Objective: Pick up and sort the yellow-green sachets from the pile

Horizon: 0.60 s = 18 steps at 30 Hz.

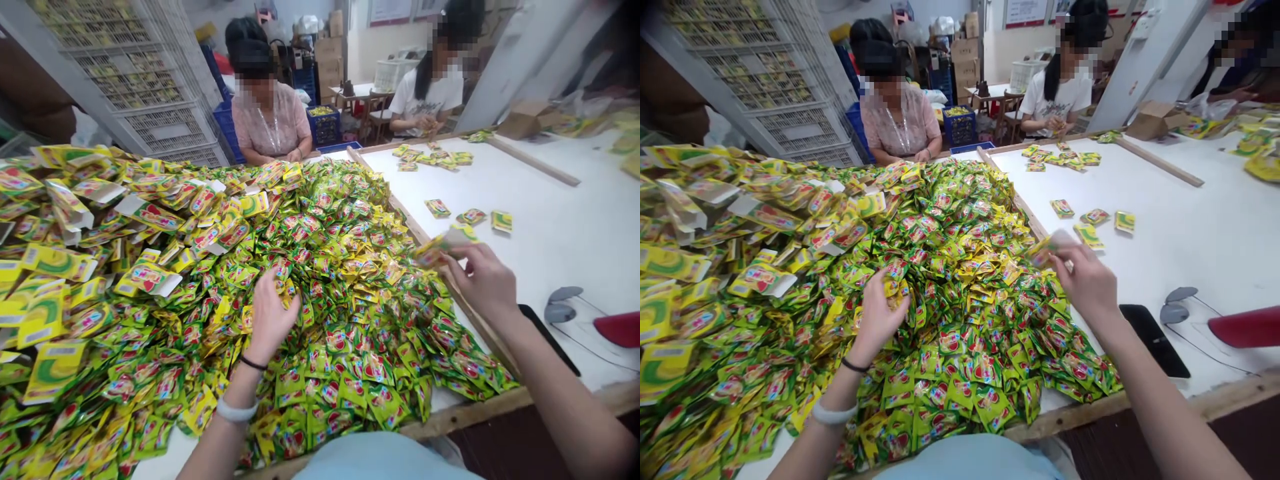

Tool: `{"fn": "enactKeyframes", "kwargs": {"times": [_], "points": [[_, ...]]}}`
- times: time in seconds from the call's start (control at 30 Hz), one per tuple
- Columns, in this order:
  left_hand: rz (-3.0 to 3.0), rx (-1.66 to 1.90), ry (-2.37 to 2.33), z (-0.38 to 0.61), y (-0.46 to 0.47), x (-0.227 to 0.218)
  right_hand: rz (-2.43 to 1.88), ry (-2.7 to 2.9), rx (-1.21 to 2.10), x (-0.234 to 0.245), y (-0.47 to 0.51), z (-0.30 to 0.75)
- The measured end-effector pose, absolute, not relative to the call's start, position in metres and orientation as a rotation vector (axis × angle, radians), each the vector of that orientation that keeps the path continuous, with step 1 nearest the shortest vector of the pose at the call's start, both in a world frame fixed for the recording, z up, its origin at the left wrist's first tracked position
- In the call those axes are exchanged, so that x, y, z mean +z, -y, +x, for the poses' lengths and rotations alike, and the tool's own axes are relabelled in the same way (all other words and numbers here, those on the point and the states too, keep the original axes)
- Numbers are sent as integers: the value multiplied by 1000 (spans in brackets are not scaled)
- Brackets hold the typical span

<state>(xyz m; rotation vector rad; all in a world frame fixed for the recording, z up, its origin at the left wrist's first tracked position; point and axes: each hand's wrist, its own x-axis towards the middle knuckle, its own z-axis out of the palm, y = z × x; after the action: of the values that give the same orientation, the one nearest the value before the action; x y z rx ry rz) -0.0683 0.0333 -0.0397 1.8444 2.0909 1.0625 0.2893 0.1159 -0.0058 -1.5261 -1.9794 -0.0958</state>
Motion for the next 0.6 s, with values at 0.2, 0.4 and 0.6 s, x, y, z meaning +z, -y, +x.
{"fn": "enactKeyframes", "kwargs": {"times": [0.2, 0.4, 0.6], "points": [[1922, 909, -2350, -99, -44, -77, -1375, 2570, -203, -50, -145, 250], [1590, 1235, -2087, -87, -26, -69, -1264, 2707, -167, -74, -159, 216], [1287, 1285, -1804, -67, -10, -53, -1100, 2732, -46, -32, -143, 220]]}}
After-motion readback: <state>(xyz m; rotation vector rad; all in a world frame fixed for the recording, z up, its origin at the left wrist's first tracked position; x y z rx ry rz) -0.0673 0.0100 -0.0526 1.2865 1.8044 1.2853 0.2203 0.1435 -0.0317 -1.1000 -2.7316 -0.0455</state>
